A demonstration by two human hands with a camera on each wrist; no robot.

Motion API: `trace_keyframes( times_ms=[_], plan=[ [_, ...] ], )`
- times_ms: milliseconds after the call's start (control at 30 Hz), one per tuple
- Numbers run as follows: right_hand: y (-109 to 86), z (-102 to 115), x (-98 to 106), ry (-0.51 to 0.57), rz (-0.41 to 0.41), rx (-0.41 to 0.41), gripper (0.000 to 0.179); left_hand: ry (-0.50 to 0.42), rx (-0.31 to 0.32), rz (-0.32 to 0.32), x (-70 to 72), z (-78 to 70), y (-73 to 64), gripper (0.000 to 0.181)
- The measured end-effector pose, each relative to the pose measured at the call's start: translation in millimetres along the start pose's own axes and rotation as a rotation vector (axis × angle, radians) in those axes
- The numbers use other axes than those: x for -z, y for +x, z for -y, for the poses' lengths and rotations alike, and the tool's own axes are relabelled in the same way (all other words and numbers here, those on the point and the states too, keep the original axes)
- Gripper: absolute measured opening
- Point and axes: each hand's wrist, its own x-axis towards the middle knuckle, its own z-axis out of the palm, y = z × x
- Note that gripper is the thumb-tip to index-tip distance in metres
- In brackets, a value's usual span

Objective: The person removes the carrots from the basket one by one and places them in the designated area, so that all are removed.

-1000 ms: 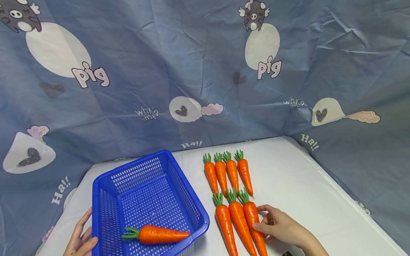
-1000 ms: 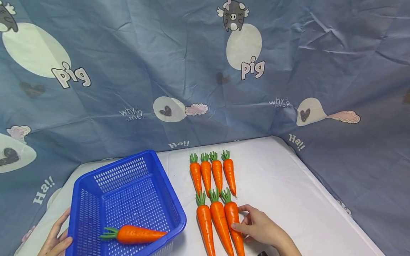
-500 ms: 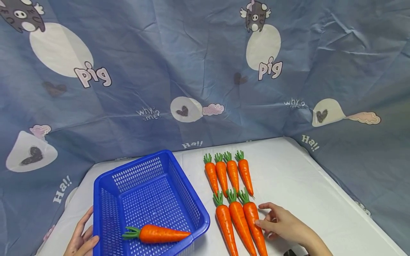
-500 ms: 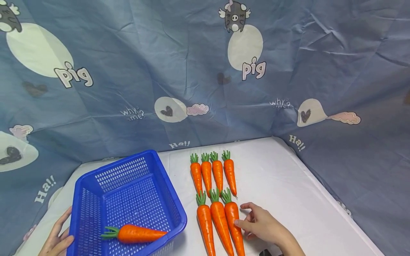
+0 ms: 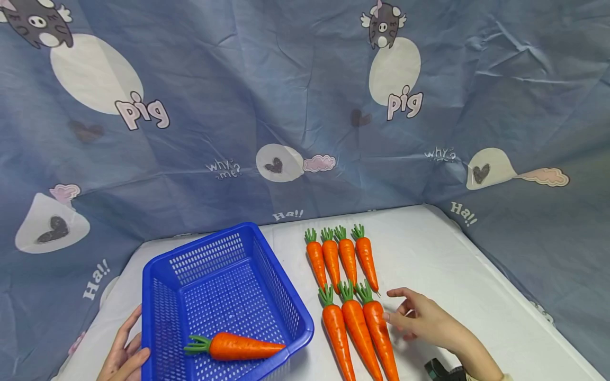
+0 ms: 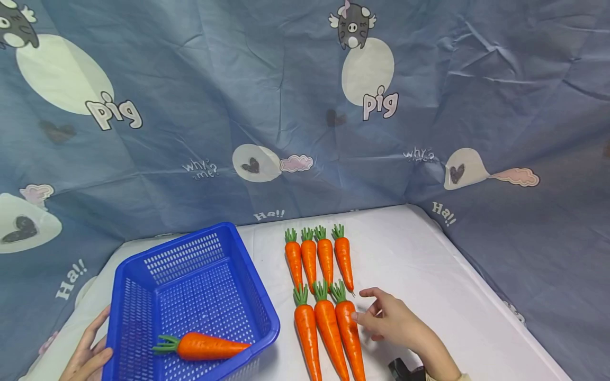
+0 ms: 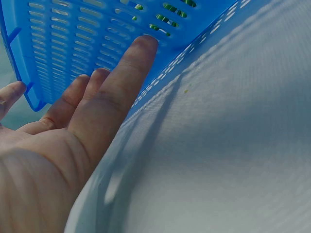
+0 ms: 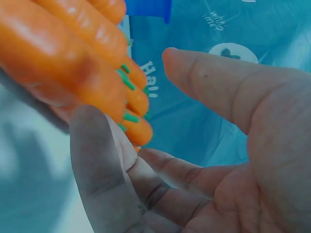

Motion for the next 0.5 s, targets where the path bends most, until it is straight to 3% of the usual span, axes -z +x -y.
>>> trace_keyframes(
  times_ms=[500],
  plan=[
    [21.4, 48, 3, -0.092, 0.007, 0.101, 0.068, 0.030, 0.020, -0.022, 0.1, 1.1, -1.1, 0.078]
  ],
)
